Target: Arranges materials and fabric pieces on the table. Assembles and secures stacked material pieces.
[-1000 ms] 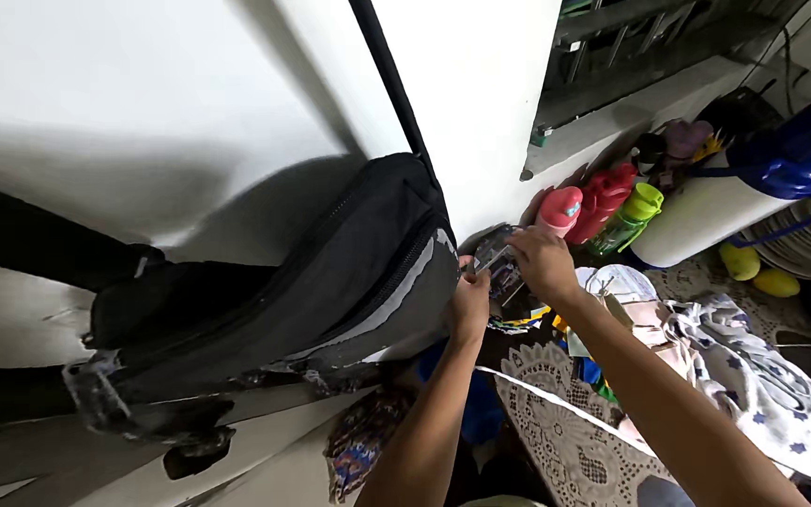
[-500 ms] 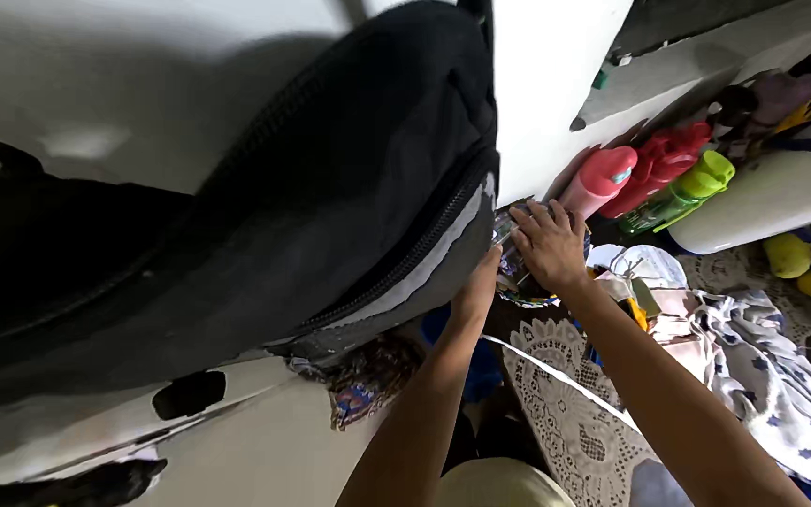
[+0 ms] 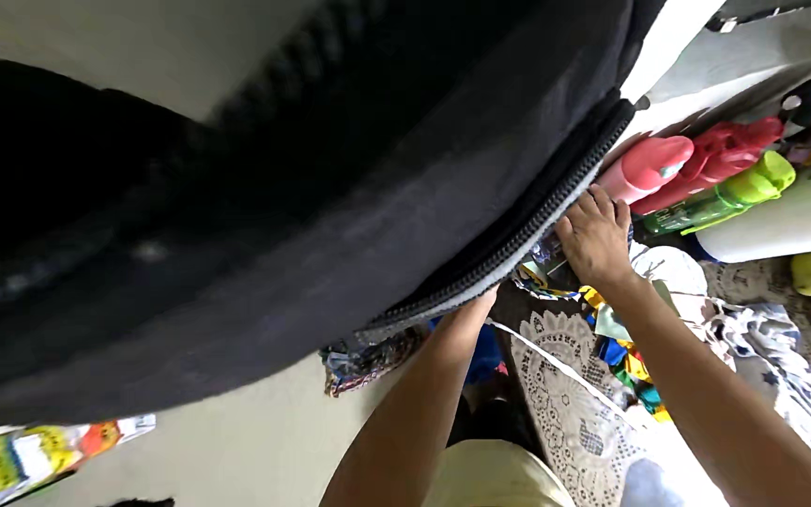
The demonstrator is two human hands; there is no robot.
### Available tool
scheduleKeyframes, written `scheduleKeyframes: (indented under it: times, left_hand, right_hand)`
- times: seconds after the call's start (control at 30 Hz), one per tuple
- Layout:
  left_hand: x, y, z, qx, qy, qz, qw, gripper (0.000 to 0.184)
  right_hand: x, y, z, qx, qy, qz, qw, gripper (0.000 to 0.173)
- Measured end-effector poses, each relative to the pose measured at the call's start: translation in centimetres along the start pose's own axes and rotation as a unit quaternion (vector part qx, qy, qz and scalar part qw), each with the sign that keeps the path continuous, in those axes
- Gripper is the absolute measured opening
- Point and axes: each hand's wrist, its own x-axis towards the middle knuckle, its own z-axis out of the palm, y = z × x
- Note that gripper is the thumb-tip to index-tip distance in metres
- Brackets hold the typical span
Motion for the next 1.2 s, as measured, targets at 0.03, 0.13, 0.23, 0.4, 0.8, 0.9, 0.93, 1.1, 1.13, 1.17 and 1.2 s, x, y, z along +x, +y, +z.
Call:
scheduleKeyframes:
  times: [0.03, 0.13, 0.23, 0.4, 0.8, 0.9, 0.93, 1.1, 1.13, 1.17, 1.2]
  left_hand:
    - [-0.3, 0.4, 0.0, 0.006, -0.009, -0.002, 1.0, 0.037]
    - [-0.4, 0.5, 0.2, 0.007, -0.007, 0.008, 1.0, 0.028]
    - [-0.5, 0.5, 0.3, -0.009, -0.015, 0.001, 1.0, 0.025]
    - [0.6, -0.7, 0.1, -0.01, -0.029, 0.002, 1.0, 0.027]
    - [2.0, -5.5, -0.1, -0.238, 0.071, -0.204, 0.947, 0.045]
    - [2.2, -6.1, 0.3, -0.227, 0.031, -0.21, 0.95, 0.055]
    - [2.2, -6.0, 0.4, -0.215, 0.024, -0.209, 0.954, 0.057]
    - [2.4, -5.0, 0.9, -0.142, 0.011, -0.219, 0.965, 0.067]
    - [3.0, -5.3, 0.9, -0.133, 0.01, -0.22, 0.966, 0.07]
    - [4.1, -5.8, 0.9, -0.127, 0.009, -0.218, 0.968, 0.072]
    - [5.5, -6.7, 1.0, -0.122, 0.009, -0.217, 0.968, 0.073]
  right_hand:
    - [0.0, -0.2, 0.0, 0.001, -0.005, 0.004, 1.0, 0.054]
    - [-0.1, -0.7, -0.1, 0.001, -0.016, 0.016, 1.0, 0.056]
    - [-0.2, -0.8, 0.6, -0.016, 0.006, 0.001, 1.0, 0.056]
    - [-0.1, -0.6, 1.0, -0.037, -0.014, 0.01, 0.999, 0.058]
    - [0.3, -1.0, 0.7, -0.039, -0.037, 0.027, 0.998, 0.051]
    - [-0.1, -0.6, 1.4, -0.022, 0.006, 0.006, 1.0, 0.051]
    - [-0.2, -0.5, 1.6, -0.018, 0.012, 0.003, 1.0, 0.052]
    - [-0.1, 0.6, 2.2, -0.008, 0.023, 0.0, 1.0, 0.052]
    - [0.0, 0.8, 2.3, -0.012, 0.02, 0.001, 1.0, 0.053]
    - [0.1, 0.9, 2.4, -0.015, 0.018, 0.001, 1.0, 0.053]
    - [0.3, 1.1, 2.5, -0.018, 0.015, 0.004, 1.0, 0.054]
